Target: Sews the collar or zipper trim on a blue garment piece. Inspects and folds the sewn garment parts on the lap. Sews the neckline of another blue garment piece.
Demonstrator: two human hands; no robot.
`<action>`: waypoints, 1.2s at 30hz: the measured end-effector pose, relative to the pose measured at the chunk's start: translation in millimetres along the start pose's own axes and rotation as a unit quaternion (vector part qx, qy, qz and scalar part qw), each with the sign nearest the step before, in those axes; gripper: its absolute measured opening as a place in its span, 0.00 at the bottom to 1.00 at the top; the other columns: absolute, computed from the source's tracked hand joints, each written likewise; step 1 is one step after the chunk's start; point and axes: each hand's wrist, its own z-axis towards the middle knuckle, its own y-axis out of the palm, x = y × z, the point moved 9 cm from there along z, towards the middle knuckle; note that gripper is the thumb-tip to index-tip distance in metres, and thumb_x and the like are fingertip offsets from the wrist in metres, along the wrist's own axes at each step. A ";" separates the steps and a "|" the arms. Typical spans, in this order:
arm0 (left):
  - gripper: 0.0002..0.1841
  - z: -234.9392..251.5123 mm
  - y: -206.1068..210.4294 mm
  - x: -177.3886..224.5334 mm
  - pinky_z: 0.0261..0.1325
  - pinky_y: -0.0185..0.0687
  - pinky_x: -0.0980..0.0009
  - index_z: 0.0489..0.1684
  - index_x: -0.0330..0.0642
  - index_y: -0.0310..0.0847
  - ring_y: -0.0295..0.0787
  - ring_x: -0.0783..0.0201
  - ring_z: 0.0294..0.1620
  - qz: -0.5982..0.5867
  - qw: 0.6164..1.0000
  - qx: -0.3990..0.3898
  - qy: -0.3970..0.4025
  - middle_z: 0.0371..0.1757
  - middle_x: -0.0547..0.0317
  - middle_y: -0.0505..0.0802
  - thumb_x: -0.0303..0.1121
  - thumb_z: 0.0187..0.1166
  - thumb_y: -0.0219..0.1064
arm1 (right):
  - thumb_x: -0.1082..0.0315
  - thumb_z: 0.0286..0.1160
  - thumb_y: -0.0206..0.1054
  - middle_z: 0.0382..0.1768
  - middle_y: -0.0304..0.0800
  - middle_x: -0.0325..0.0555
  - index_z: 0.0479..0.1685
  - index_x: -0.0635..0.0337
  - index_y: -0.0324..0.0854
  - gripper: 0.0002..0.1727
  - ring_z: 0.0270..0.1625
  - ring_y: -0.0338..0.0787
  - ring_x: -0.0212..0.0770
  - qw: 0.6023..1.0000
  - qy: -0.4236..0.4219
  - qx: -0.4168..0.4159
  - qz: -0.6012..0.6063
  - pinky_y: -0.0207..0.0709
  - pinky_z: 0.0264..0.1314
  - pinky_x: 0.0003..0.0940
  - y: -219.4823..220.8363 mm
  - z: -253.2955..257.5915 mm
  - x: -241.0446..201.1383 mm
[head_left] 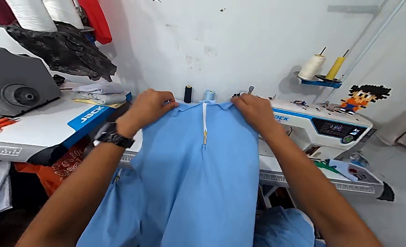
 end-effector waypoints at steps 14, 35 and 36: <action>0.44 -85.8 209.8 36.7 0.88 0.56 0.39 0.84 0.49 0.74 0.68 0.53 0.88 -0.049 0.985 -0.163 -0.027 0.86 0.55 0.77 0.73 0.77 0.53 | 0.36 0.87 0.46 0.87 0.71 0.47 0.85 0.55 0.71 0.40 0.90 0.66 0.51 0.898 0.194 -0.279 0.279 0.55 0.91 0.60 152.8 -139.5 -98.1; 0.35 -290.6 155.9 -83.4 0.73 0.72 0.29 0.70 0.29 0.82 0.85 0.31 0.67 -0.178 0.840 -0.319 -0.402 0.63 0.29 0.89 0.53 0.74 0.76 | 0.42 0.62 0.80 0.75 0.82 0.54 0.82 0.59 0.74 0.47 0.78 0.81 0.49 0.605 0.473 -0.368 0.525 0.75 0.80 0.52 35.1 -396.1 -55.0; 0.43 -303.3 191.3 -80.5 0.82 0.65 0.34 0.80 0.30 0.72 0.76 0.32 0.79 -0.225 0.817 -0.337 -0.411 0.75 0.29 0.82 0.50 0.70 0.80 | 0.47 0.58 0.84 0.78 0.79 0.57 0.83 0.63 0.71 0.50 0.80 0.78 0.51 0.607 0.527 -0.344 0.485 0.70 0.84 0.53 55.7 -407.6 -59.0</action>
